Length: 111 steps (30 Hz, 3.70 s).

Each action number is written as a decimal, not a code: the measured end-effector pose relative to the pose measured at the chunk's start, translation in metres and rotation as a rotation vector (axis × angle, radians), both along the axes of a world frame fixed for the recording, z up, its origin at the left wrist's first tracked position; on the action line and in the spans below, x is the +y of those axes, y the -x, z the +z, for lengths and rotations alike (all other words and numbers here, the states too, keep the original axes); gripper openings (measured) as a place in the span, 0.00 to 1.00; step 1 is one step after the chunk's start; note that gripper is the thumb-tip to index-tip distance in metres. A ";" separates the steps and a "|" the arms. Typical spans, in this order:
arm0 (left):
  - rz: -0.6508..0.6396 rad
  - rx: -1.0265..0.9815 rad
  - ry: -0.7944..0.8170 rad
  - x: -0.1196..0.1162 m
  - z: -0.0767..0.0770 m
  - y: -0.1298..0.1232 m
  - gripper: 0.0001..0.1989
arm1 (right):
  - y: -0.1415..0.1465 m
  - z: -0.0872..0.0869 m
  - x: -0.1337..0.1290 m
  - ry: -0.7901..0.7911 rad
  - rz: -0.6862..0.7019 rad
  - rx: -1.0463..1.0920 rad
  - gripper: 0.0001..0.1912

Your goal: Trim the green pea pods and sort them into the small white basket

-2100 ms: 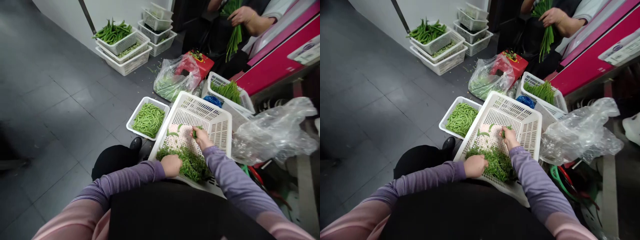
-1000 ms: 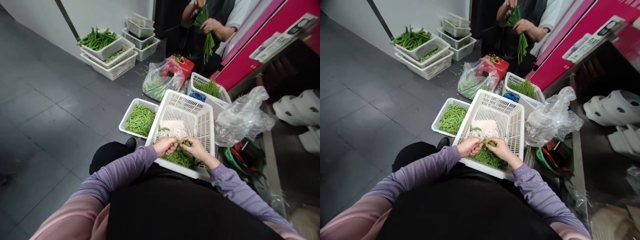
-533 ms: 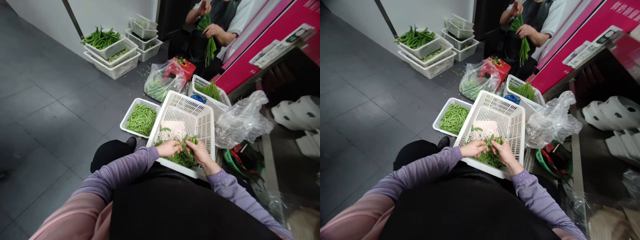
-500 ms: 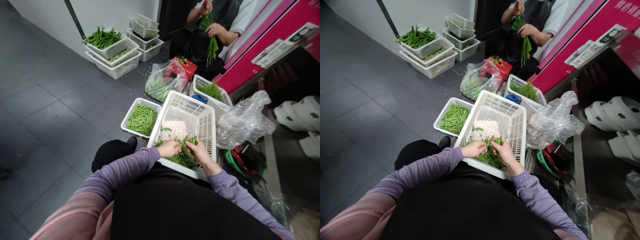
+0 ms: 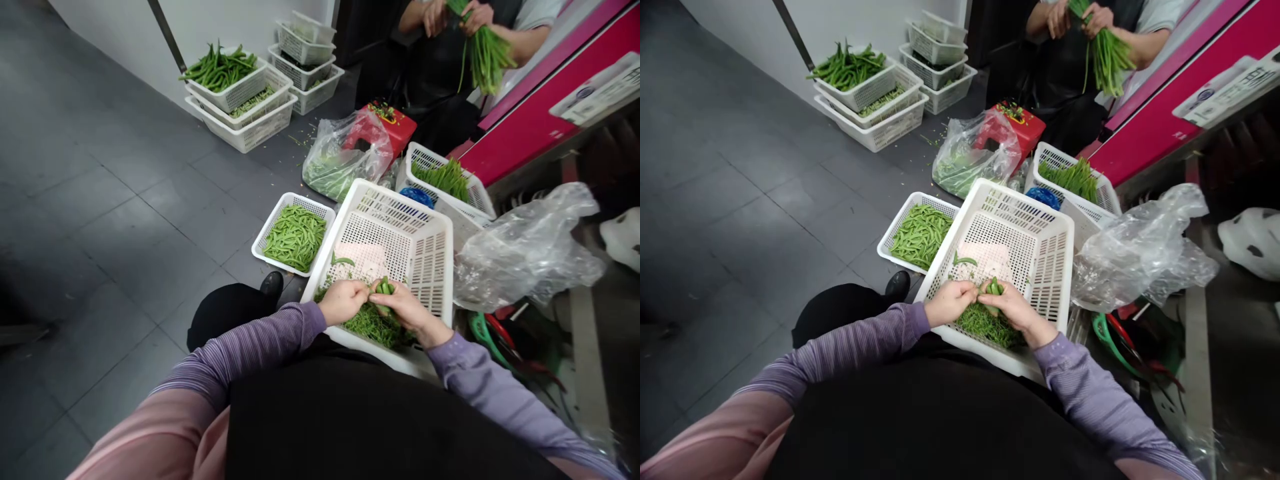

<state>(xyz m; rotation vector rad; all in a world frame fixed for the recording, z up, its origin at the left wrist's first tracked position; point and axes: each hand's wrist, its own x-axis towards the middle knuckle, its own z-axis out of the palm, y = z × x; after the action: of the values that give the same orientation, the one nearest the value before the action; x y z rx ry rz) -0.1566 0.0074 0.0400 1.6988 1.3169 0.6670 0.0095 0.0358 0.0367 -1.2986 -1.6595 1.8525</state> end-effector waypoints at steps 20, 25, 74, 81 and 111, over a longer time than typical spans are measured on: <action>-0.368 0.389 0.071 -0.001 -0.031 0.002 0.12 | 0.090 -0.134 0.121 -0.183 -0.196 -0.595 0.10; -0.266 0.449 0.129 0.001 -0.025 0.006 0.10 | 0.071 -0.108 0.098 -0.105 -0.238 -0.465 0.11; -0.284 0.160 0.191 -0.012 -0.025 -0.009 0.09 | 0.007 -0.061 0.063 -0.141 -0.584 -0.240 0.08; -0.270 0.429 0.029 -0.002 -0.026 -0.003 0.14 | 0.047 -0.118 0.117 -0.191 -0.215 -0.532 0.07; 0.185 0.376 -0.007 0.026 -0.014 0.005 0.14 | -0.043 0.021 -0.039 0.549 -0.428 0.235 0.12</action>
<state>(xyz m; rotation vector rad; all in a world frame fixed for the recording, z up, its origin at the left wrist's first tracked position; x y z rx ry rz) -0.1617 0.0339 0.0262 1.7800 1.7514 0.4673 0.0528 -0.0031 0.0578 -1.4202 -0.6984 2.1428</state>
